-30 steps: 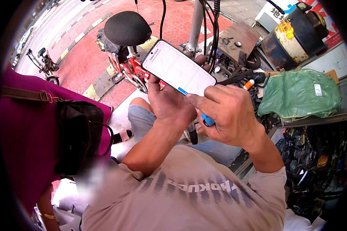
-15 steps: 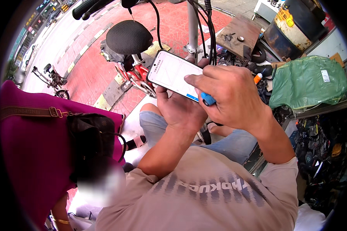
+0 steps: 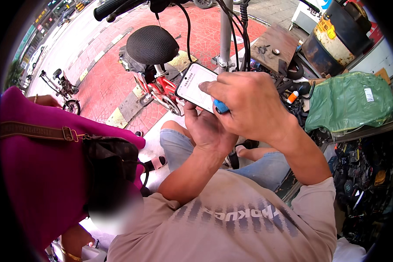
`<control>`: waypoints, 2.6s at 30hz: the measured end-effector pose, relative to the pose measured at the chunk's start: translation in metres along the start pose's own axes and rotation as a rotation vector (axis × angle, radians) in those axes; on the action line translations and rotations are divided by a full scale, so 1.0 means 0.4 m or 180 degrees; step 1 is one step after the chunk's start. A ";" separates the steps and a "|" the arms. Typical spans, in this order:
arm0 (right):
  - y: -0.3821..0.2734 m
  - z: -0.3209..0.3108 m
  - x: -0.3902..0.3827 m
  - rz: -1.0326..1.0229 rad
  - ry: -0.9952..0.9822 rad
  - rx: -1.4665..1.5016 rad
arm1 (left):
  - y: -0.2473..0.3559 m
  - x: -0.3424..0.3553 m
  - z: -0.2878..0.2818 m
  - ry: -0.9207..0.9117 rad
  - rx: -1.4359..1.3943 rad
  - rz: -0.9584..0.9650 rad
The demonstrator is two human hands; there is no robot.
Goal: The person navigates a smartphone app to scan a QR code on a bicycle, then uses a small blue tool to adjust the bicycle's brake cable and housing near the handlebars.
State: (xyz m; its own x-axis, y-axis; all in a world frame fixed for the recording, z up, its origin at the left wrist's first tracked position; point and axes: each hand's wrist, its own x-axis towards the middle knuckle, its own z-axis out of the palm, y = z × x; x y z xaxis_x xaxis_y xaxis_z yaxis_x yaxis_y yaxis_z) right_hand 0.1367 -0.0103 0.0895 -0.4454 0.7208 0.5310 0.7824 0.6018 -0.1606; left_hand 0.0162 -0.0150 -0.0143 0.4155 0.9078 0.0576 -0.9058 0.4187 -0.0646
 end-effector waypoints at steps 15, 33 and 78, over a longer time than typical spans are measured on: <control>0.044 -0.039 -0.090 0.0307 0.0154 0.0067 | 0.015 0.042 -0.005 -0.0592 -0.0168 -0.0147; 0.038 -0.049 -0.151 0.0277 -0.0430 -0.0080 | 0.027 0.035 0.006 -0.0413 -0.0265 -0.0293; 0.018 -0.051 -0.278 0.0373 0.0293 0.0286 | 0.005 0.018 0.037 0.0163 0.0103 -0.0407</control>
State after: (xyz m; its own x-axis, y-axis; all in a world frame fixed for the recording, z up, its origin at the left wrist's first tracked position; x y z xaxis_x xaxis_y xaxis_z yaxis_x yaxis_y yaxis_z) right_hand 0.2009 -0.0930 0.0463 -0.3084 0.7559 0.5776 0.7827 0.5467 -0.2976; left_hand 0.0161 -0.0079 0.0007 0.5307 0.8475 0.0125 -0.8470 0.5309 -0.0277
